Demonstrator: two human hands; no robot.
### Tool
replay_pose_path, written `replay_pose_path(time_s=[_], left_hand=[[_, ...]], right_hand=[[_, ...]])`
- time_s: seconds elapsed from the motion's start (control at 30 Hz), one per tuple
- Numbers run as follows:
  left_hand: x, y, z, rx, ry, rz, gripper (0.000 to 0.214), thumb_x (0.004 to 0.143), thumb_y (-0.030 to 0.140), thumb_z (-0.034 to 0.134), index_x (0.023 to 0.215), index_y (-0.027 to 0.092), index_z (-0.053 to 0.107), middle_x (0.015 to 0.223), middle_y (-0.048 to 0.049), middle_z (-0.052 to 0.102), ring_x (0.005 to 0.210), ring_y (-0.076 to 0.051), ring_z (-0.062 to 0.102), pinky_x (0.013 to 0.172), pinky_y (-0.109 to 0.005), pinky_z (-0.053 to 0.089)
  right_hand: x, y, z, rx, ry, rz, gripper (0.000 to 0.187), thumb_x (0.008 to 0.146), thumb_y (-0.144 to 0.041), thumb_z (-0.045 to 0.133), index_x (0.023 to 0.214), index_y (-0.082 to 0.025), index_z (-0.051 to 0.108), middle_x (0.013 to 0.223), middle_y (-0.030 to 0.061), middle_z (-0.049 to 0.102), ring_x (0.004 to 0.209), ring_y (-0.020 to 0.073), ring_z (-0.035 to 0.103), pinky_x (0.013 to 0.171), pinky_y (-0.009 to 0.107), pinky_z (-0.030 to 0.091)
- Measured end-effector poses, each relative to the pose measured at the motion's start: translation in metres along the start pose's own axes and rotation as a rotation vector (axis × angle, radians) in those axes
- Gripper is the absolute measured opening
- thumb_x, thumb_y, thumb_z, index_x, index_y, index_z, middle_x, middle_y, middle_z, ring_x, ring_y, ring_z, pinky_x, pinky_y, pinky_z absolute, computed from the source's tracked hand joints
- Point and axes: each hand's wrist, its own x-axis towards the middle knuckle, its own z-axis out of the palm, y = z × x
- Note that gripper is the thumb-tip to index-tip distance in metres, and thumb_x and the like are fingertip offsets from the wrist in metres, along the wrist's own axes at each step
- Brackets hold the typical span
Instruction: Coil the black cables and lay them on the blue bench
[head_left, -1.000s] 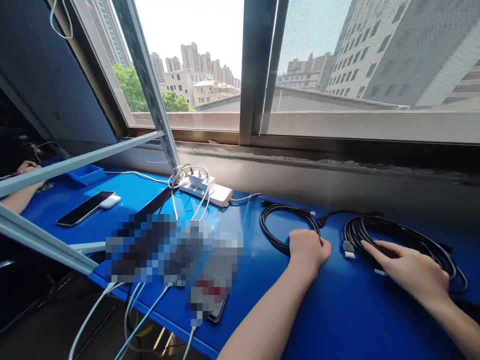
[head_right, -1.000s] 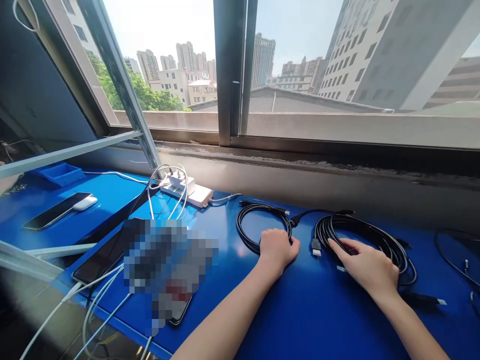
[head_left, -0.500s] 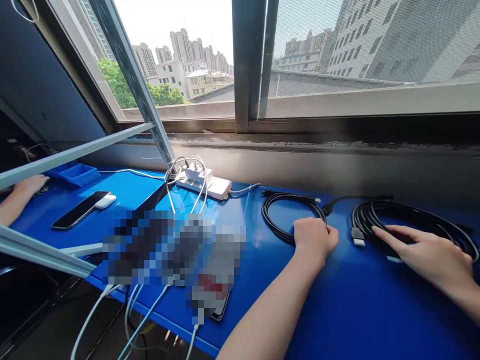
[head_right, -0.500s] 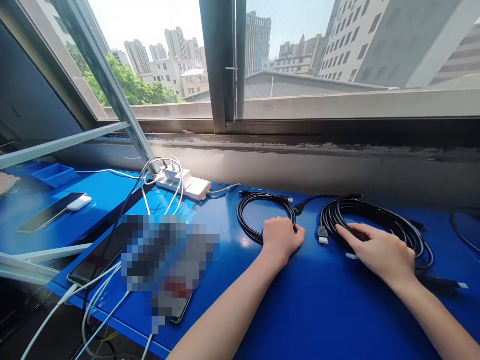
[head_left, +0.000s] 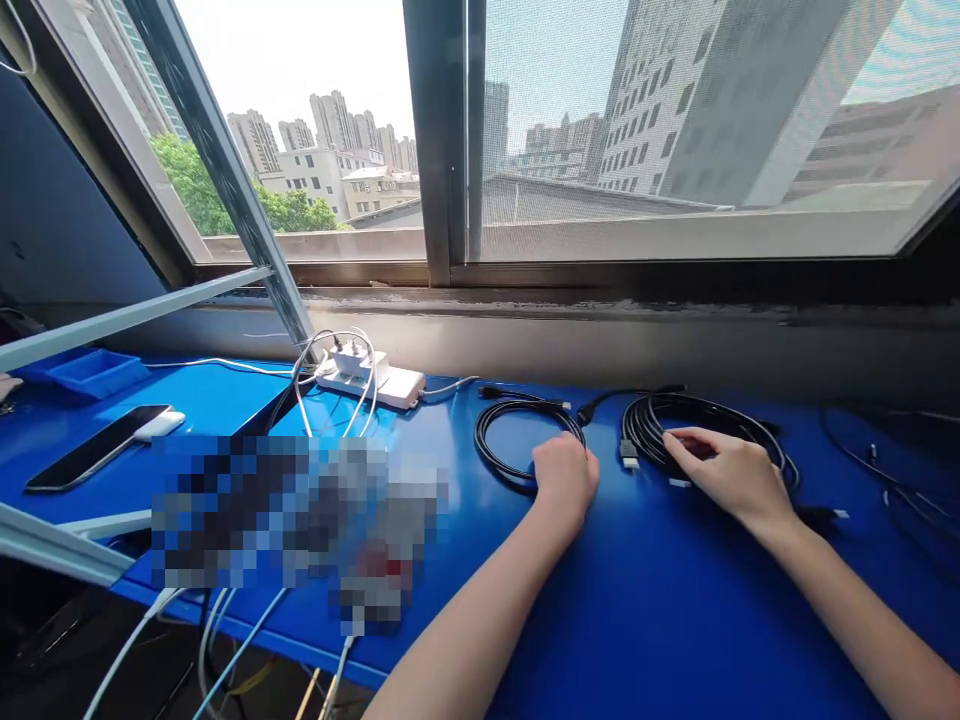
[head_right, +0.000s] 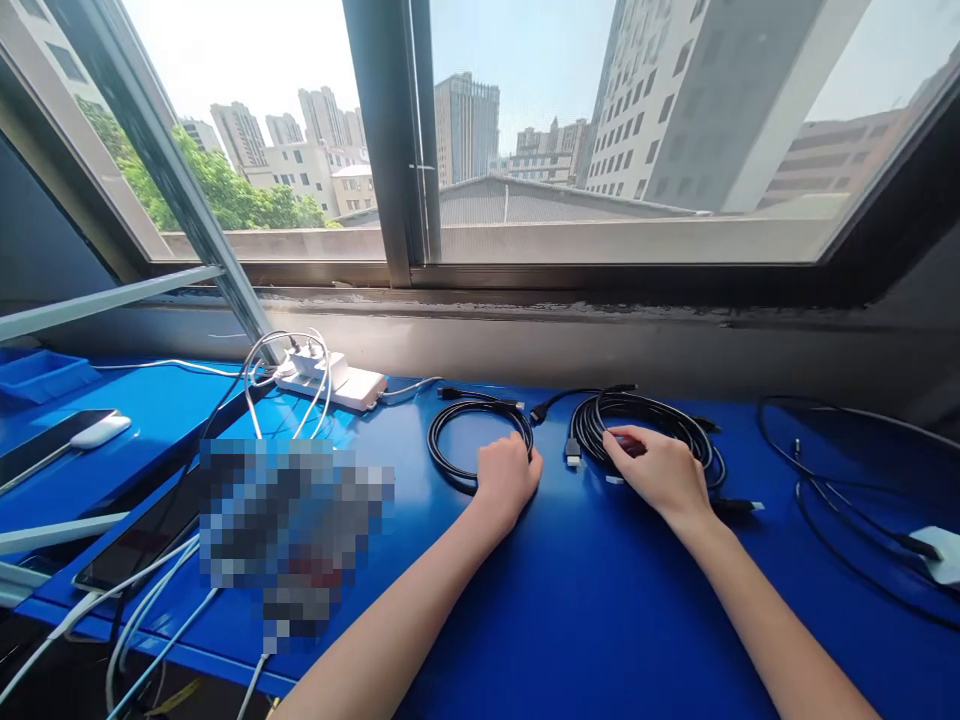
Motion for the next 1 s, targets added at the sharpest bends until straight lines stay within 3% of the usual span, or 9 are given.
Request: replay_pose_path(time_s=[0.17,0.37,0.6,0.87,1.0], left_hand=[[-0.012,0.010,0.001,0.027,0.044,-0.011,0.028,0.087,0.021,0.041,0.110,0.009,0.052,0.092,-0.0137,0.061,0.079,-0.020,0.062,0.060,-0.023,0.042],[-0.018,0.011,0.006,0.040,0.147,0.038,0.023,0.083,0.016,0.045,0.102,0.011,0.054,0.101,-0.0140,0.055,0.095,-0.023,0.054,0.077,-0.029,0.042],[-0.015,0.002,0.009,0.008,0.165,0.109,0.024,0.081,0.018,0.043,0.102,0.011,0.054,0.103,-0.0135,0.055,0.094,-0.023,0.052,0.074,-0.029,0.042],[-0.014,0.002,0.016,-0.013,0.131,0.208,0.022,0.083,0.020,0.042,0.101,0.013,0.053,0.103,-0.0111,0.056,0.094,-0.021,0.053,0.076,-0.028,0.043],[-0.013,0.001,0.016,-0.004,0.107,0.216,0.023,0.084,0.020,0.040,0.103,0.013,0.052,0.104,-0.0114,0.057,0.096,-0.021,0.053,0.079,-0.028,0.043]], right_hand=[[0.000,-0.006,-0.020,-0.052,-0.211,0.067,0.028,0.061,-0.050,0.058,0.066,-0.025,0.069,0.068,0.0027,0.067,0.074,0.0247,0.062,0.061,0.031,0.044],[-0.002,-0.002,-0.017,-0.031,-0.230,0.052,0.023,0.062,-0.047,0.059,0.059,-0.026,0.067,0.077,-0.0001,0.070,0.078,0.0224,0.063,0.061,0.028,0.044],[-0.005,-0.005,-0.022,0.040,-0.079,0.121,0.034,0.073,-0.051,0.049,0.074,-0.022,0.067,0.076,0.0051,0.069,0.081,0.0254,0.062,0.064,0.031,0.042],[-0.007,-0.011,-0.024,0.247,0.030,0.182,0.044,0.074,-0.060,0.043,0.074,-0.018,0.057,0.069,0.0058,0.067,0.050,0.0165,0.058,0.057,0.030,0.041],[-0.008,-0.014,-0.022,0.411,0.218,0.183,0.048,0.075,-0.065,0.037,0.075,-0.019,0.049,0.063,0.0050,0.062,0.040,0.0126,0.049,0.049,0.029,0.040]])
